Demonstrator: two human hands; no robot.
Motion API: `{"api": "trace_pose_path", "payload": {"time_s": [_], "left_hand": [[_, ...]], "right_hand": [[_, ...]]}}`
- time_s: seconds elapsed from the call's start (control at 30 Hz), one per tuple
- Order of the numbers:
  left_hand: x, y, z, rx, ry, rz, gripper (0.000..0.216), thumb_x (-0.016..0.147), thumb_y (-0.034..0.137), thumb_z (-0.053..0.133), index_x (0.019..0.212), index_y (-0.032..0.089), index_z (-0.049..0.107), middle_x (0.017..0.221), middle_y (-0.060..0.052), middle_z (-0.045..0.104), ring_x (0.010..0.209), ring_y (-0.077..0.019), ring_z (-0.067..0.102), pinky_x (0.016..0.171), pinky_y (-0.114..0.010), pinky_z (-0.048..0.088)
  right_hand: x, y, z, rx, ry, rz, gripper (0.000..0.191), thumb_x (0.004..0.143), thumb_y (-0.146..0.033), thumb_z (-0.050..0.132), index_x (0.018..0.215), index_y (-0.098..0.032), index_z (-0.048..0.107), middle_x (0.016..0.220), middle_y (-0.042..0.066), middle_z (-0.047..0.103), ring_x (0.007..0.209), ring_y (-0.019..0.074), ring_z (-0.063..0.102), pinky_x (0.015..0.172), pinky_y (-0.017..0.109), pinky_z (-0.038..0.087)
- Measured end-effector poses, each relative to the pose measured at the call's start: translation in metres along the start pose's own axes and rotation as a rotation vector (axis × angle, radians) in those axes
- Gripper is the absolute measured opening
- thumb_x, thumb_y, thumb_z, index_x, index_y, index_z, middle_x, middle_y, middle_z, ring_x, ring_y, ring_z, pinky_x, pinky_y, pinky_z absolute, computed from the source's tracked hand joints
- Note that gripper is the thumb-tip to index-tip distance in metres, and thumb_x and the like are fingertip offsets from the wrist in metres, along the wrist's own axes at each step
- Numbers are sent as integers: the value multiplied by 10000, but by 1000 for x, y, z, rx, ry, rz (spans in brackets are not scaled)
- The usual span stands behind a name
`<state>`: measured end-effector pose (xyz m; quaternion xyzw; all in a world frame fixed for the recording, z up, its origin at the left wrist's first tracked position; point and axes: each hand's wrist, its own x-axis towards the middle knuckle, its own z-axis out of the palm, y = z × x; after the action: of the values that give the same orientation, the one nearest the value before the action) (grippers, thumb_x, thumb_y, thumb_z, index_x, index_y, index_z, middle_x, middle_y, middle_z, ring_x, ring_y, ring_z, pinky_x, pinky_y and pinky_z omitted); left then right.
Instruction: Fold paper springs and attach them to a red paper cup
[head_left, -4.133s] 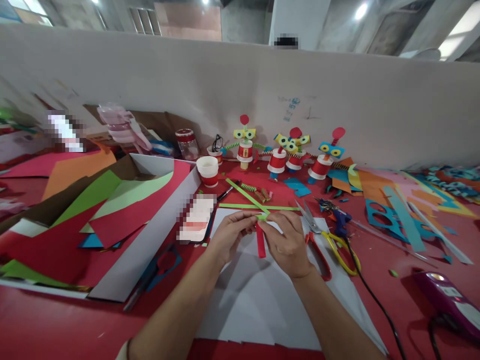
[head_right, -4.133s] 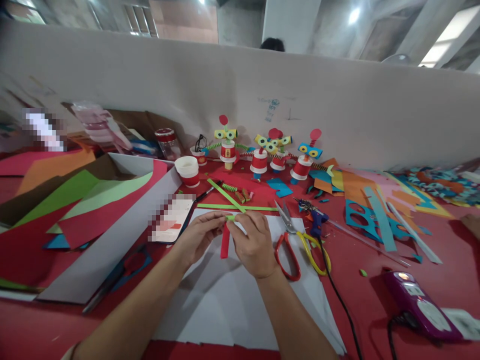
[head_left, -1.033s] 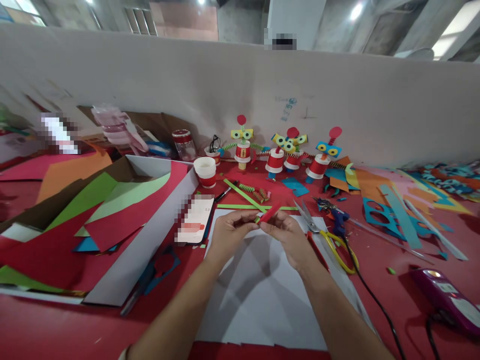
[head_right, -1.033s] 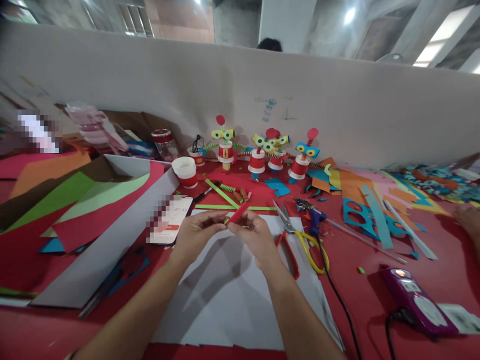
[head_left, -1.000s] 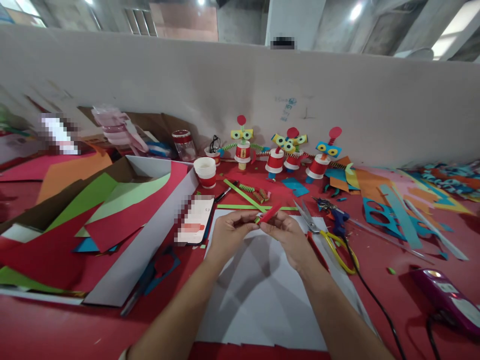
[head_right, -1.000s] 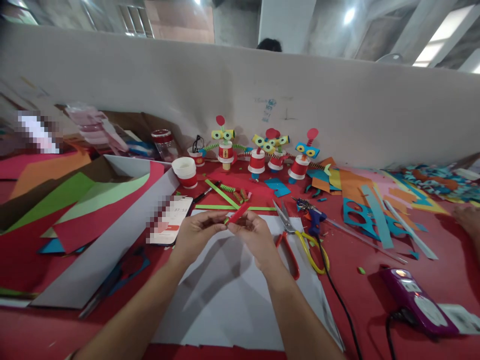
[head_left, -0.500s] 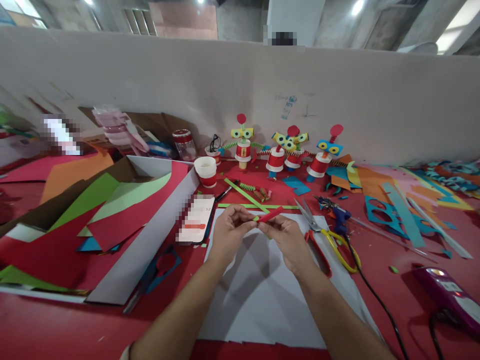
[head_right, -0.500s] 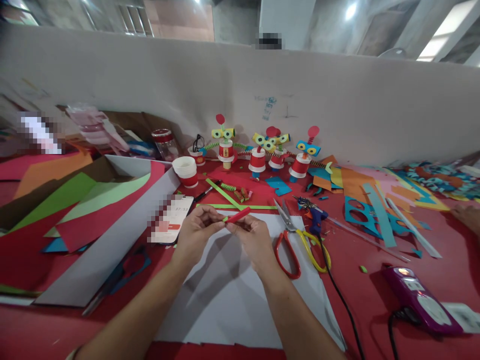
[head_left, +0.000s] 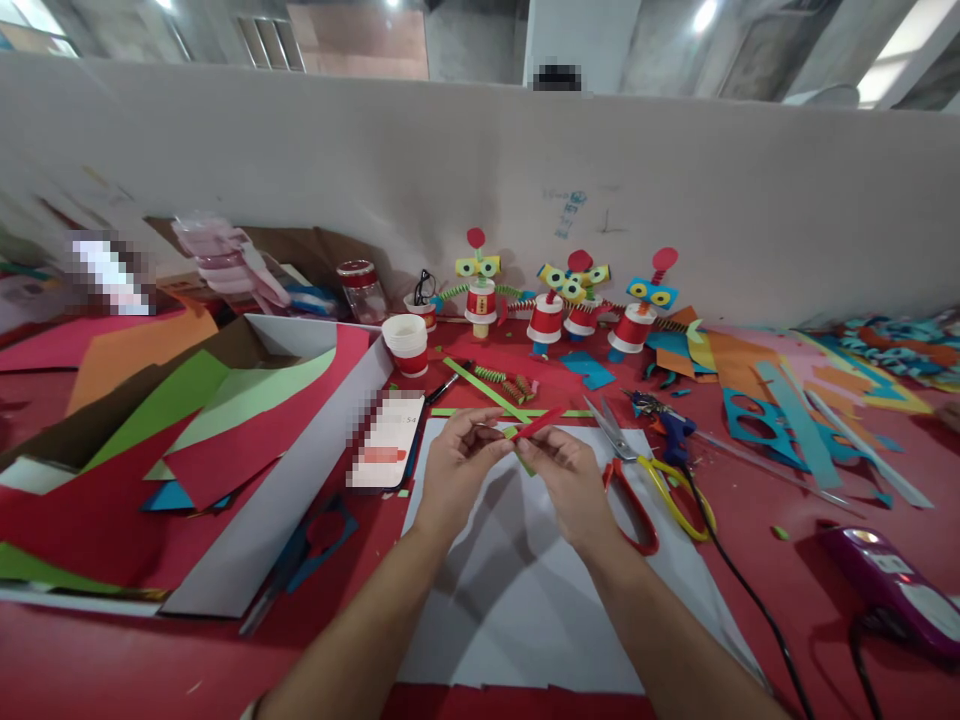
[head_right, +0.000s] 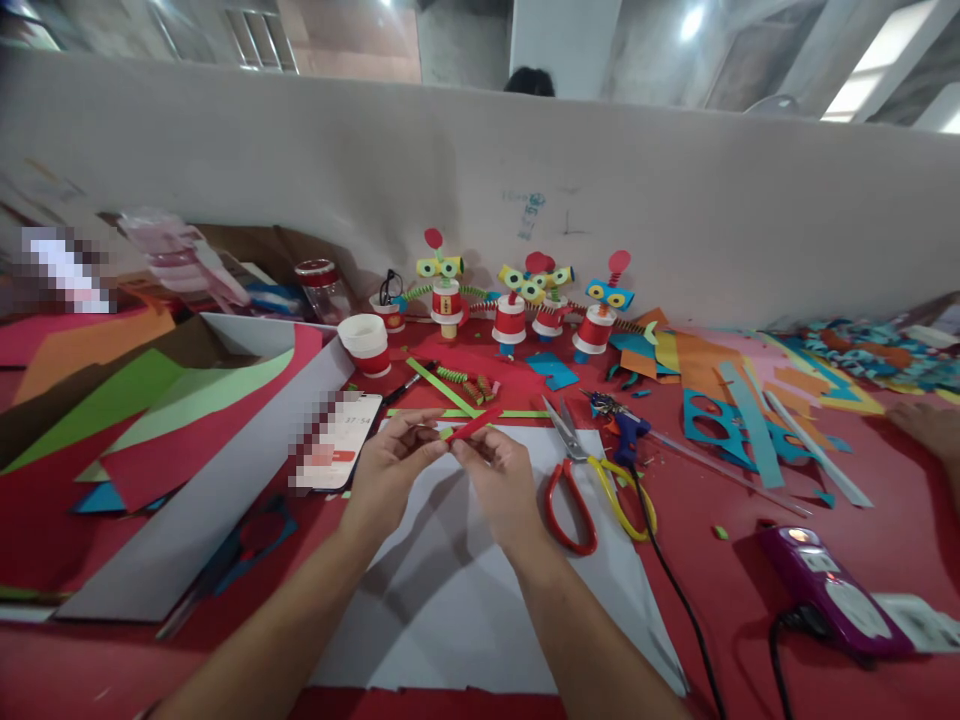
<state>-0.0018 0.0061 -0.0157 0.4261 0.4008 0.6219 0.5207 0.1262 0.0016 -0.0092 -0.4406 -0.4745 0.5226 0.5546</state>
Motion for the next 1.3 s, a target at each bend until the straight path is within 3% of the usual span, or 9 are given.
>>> {"api": "trace_pose_path", "payload": {"time_s": [0.2, 0.4, 0.6, 0.83, 1.0, 1.13, 1.2, 1.3], "left_hand": [[0, -3, 2, -72, -83, -58, 324, 605, 195, 795, 922, 253, 757, 1049, -28, 532, 903, -135, 535, 769, -240, 476], [-1, -4, 2, -120, -68, -99, 326, 624, 200, 787, 946, 239, 757, 972, -22, 614, 815, -109, 538, 763, -233, 459], [-2, -5, 2, -170, -77, -182, 269, 651, 224, 784, 919, 203, 764, 828, -44, 738, 870, -172, 634, 880, -322, 463], [2, -8, -2, -216, -34, -287, 244, 610, 258, 810, 836, 180, 760, 798, -45, 742, 780, -157, 647, 809, -292, 481], [5, -8, -2, -248, -13, -313, 239, 581, 325, 822, 725, 161, 725, 705, -33, 697, 649, -126, 597, 674, -253, 480], [5, -7, -2, -207, 11, -312, 274, 562, 359, 824, 688, 149, 701, 643, -24, 665, 598, -120, 567, 616, -246, 456], [5, -7, -3, -183, 14, -299, 273, 577, 368, 815, 698, 152, 701, 629, -13, 658, 592, -117, 564, 619, -246, 450], [5, -6, -4, -163, -33, -274, 243, 610, 349, 800, 746, 164, 721, 658, -7, 676, 635, -123, 589, 689, -259, 460]], "right_hand": [[0, 1, 2, 21, 11, -53, 119, 736, -331, 683, 742, -214, 662, 697, -13, 656, 686, 148, 579, 680, 285, 459], [-2, 3, 3, -8, -23, -69, 151, 756, -357, 673, 801, -214, 658, 801, 22, 698, 797, 188, 628, 795, 349, 493], [-4, 7, 5, -28, -16, -94, 145, 786, -341, 654, 849, -211, 643, 867, 33, 703, 853, 190, 640, 842, 361, 484], [-6, 8, 9, 7, 48, -1, 246, 762, -325, 681, 950, -228, 556, 836, 18, 714, 781, 179, 666, 775, 350, 511], [-8, 6, 11, -195, -8, -69, 208, 776, -289, 623, 963, -215, 569, 913, 51, 731, 856, 210, 689, 786, 359, 521], [-10, 7, 11, -457, 30, -159, 201, 775, -286, 620, 957, -221, 565, 777, 30, 737, 740, 216, 695, 687, 329, 518], [-11, 6, 11, -496, 18, -182, 209, 780, -291, 623, 971, -224, 572, 738, 17, 729, 707, 209, 687, 663, 315, 509], [-11, 1, 10, -440, 6, -223, 181, 804, -321, 627, 958, -227, 614, 846, 28, 728, 772, 192, 675, 720, 303, 503]]}}
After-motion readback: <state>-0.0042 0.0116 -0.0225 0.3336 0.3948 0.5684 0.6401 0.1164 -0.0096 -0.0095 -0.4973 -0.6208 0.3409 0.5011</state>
